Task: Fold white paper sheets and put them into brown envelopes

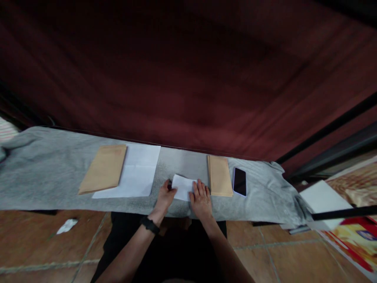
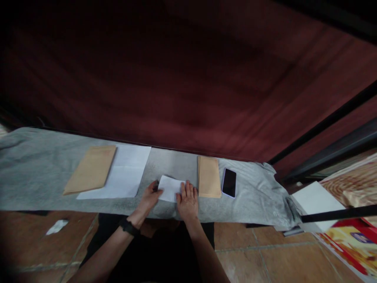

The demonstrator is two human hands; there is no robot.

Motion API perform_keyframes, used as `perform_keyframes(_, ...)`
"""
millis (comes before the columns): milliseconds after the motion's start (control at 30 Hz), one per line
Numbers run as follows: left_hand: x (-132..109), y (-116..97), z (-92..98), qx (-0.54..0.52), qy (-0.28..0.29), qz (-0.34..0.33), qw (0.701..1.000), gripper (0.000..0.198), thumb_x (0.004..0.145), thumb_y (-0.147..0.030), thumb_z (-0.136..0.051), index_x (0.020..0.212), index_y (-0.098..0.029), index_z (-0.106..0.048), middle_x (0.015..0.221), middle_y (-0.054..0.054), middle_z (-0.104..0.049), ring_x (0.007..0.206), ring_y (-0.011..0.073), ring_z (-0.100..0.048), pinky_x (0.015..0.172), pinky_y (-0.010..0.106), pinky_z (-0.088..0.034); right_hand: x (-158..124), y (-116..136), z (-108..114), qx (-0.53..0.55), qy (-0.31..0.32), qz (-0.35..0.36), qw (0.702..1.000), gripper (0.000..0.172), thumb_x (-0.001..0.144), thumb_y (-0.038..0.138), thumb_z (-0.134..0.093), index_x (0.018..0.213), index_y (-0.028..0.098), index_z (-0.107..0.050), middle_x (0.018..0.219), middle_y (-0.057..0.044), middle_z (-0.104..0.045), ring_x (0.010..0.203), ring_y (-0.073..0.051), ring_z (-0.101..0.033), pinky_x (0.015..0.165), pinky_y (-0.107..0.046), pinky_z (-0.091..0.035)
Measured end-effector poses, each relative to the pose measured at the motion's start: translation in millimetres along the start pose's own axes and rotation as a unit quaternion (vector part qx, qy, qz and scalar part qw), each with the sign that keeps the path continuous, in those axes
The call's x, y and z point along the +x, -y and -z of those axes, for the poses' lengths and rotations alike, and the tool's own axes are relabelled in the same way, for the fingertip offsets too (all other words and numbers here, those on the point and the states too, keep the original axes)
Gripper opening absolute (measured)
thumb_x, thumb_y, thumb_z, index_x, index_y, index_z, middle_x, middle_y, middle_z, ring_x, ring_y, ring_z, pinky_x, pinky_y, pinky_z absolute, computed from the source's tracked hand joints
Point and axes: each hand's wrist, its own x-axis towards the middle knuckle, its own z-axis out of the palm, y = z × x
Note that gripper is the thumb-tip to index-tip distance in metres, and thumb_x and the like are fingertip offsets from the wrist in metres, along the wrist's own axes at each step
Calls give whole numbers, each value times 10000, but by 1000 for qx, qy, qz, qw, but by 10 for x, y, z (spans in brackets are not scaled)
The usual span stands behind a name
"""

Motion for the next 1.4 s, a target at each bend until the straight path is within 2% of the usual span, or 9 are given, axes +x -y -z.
perform_keyframes(267, -155, -357, 58, -197, 7, 72, 978, 575, 727, -250, -687, 1286, -140, -617, 800, 16, -711, 635, 148, -639, 562, 251, -495, 10, 147, 283, 64, 18, 55, 996, 670, 1004, 373, -505, 1606, 174, -288, 1655, -147, -318, 1527, -303, -309, 1224, -579, -269)
perform_keyframes(400, -204, -630, 98, -290, 33, 80, 953, 620, 714, -442, -799, 1257, -181, -657, 891, 39, -715, 751, 169, -665, 614, 254, -512, 175, 293, 500, 216, 33, -1, 976, 530, 980, 213, -432, 1507, 211, -484, 1531, -97, -531, 1409, -226, -502, 1206, -461, -356)
perform_keyframes(467, -229, -701, 109, -325, 28, 98, 940, 637, 767, -562, -756, 1276, -196, -642, 1072, 88, -715, 940, 208, -689, 715, 278, -551, 280, 328, 582, 384, 6, -120, 916, 428, 995, 273, -413, 1369, 224, -616, 1354, -94, -682, 1251, -229, -640, 1094, -419, -483)
perform_keyframes(667, -373, -601, 4, -330, 94, 178, 922, 786, 739, -406, -828, 1426, -212, -498, 1091, 73, -699, 1008, 215, -680, 816, 323, -565, 429, 391, 694, 726, -88, -362, 579, 389, 792, 384, -683, 1135, 200, -677, 998, -60, -796, 851, -254, -755, 759, -366, -613)
perform_keyframes(800, -366, -430, -26, -327, 127, 146, 925, 815, 703, -296, -808, 1446, -216, -483, 882, 3, -691, 813, 185, -673, 752, 329, -556, 377, 306, 632, 742, -107, -401, 526, 393, 676, 313, -761, 1045, 204, -680, 964, -35, -790, 789, -215, -738, 715, -317, -597)
perform_keyframes(967, -23, -228, 136, -214, 71, 34, 974, 776, 702, -199, -728, 1442, -182, -495, 674, -76, -574, 635, 140, -590, 643, 270, -496, 274, 16, 466, 688, -81, -410, 594, 348, 650, 351, -772, 946, 208, -657, 879, -12, -745, 744, -177, -694, 634, -269, -561)
perform_keyframes(1100, 248, -191, 188, -76, 14, -58, 995, 708, 752, -124, -652, 1439, -208, -504, 801, -36, -631, 725, 140, -633, 739, 284, -541, 196, -90, 324, 537, -38, -366, 759, 357, 720, 396, -696, 1019, 211, -632, 744, 24, -668, 650, -174, -643, 587, -278, -538)
perform_keyframes(1233, 290, -220, 87, 82, -13, -138, 987, 624, 834, -86, -536, 1448, -191, -498, 1159, 85, -683, 1015, 206, -681, 942, 368, -558, 129, -57, 267, 273, 5, -277, 921, 383, 869, 293, -576, 1239, 197, -585, 962, -68, -741, 826, -220, -708, 738, -313, -536)
perform_keyframes(1400, -53, -156, -174, 269, 11, -260, 927, 476, 965, -210, -473, 1435, -148, -507, 1541, 179, -479, 1442, 309, -440, 1167, 510, -405, 57, 4, 270, 103, 47, -194, 974, 473, 946, 199, -473, 1415, 146, -458, 1194, -152, -716, 988, -246, -710, 842, -332, -527)
